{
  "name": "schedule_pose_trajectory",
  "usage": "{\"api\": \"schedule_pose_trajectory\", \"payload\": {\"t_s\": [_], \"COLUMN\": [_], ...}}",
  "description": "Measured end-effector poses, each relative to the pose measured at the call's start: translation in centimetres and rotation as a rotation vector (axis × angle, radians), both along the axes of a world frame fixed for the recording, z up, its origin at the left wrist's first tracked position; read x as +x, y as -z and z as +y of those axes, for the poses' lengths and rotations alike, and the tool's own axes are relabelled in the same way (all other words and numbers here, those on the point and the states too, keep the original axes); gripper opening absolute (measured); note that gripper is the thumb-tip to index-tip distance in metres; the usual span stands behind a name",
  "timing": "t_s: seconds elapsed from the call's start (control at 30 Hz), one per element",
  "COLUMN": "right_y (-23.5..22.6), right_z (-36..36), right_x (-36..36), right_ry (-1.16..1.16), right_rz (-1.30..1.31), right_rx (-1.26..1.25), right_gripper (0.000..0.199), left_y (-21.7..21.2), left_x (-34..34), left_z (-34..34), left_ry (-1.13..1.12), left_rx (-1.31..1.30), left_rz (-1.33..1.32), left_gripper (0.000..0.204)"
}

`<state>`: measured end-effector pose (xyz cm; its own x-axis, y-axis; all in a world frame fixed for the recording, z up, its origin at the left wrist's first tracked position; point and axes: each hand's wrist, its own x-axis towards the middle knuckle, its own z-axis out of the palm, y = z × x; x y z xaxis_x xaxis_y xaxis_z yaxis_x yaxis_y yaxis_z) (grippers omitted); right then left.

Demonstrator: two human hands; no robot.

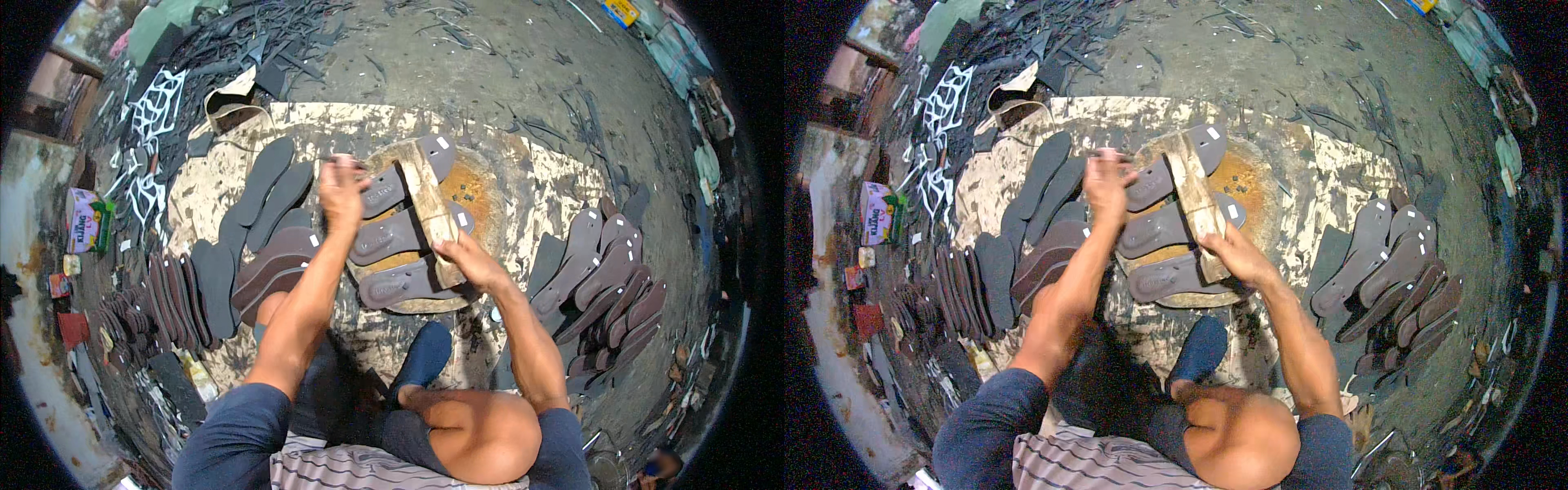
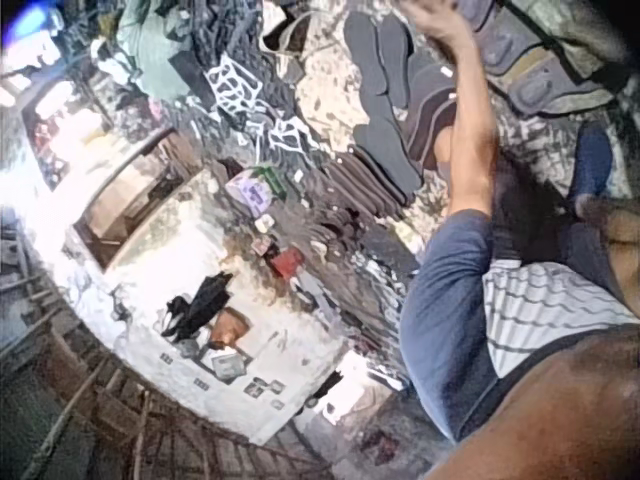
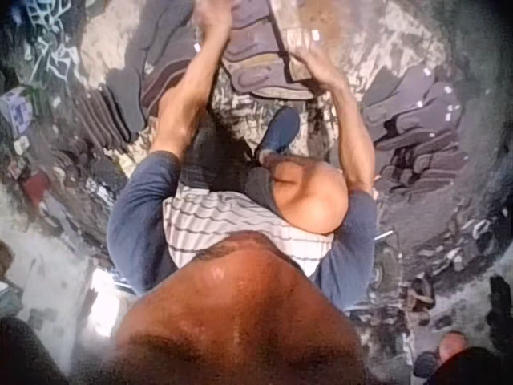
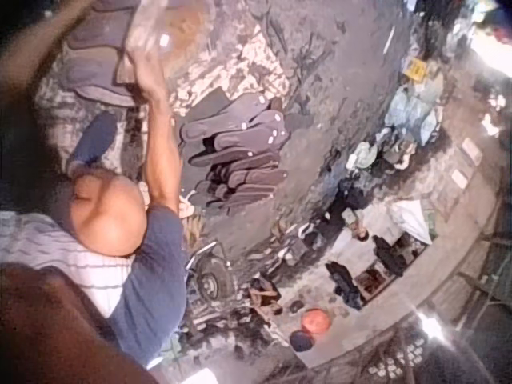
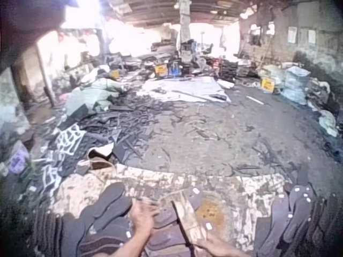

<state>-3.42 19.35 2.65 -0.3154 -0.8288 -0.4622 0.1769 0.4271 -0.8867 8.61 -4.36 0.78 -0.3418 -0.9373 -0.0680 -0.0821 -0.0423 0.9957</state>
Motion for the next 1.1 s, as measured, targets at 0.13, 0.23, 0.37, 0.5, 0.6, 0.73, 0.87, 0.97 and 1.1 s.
{"api": "schedule_pose_trajectory", "payload": {"t_s": [0.13, 0.23, 0.37, 0.5, 0.6, 0.73, 0.87, 0.97, 1.1], "right_y": [-2.4, -4.5, -10.1, -20.0, -23.5, -4.7, -4.5, -3.7, -0.2], "right_z": [-1.1, -0.8, 0.1, -0.1, 1.1, 3.8, -0.2, 0.8, 2.4], "right_x": [0.7, 0.8, 0.0, 0.4, 3.5, 2.8, 1.2, 1.2, 1.4], "right_ry": [0.020, 0.121, 0.190, 0.276, 0.507, 0.060, -0.097, -0.060, 0.006], "right_rz": [-0.115, -0.211, -0.217, 0.006, 0.295, 0.863, 0.085, 0.013, -0.087], "right_rx": [0.109, -0.004, -0.090, -0.258, -0.431, -0.301, -0.029, 0.086, 0.127], "right_gripper": [0.053, 0.048, 0.046, 0.045, 0.043, 0.045, 0.053, 0.051, 0.050], "left_y": [-0.6, 0.1, 0.2, 0.2, 0.2, 1.8, 1.4, 1.6, -1.7], "left_x": [1.8, 2.0, 1.7, 2.4, 2.9, 1.6, 1.5, 1.6, 2.8], "left_z": [1.5, 3.0, 3.1, 2.8, 3.0, 3.6, 1.3, 3.2, 1.8], "left_ry": [0.233, 0.270, 0.281, 0.306, 0.328, 0.383, 0.358, 0.268, 0.050], "left_rx": [-0.098, -0.191, -0.217, -0.405, -0.540, -0.779, -0.886, -0.345, 0.039], "left_rz": [-0.114, -0.180, -0.219, -0.278, -0.288, -0.304, -0.339, -0.247, 0.164], "left_gripper": [0.025, 0.025, 0.024, 0.020, 0.017, 0.017, 0.022, 0.022, 0.029]}}
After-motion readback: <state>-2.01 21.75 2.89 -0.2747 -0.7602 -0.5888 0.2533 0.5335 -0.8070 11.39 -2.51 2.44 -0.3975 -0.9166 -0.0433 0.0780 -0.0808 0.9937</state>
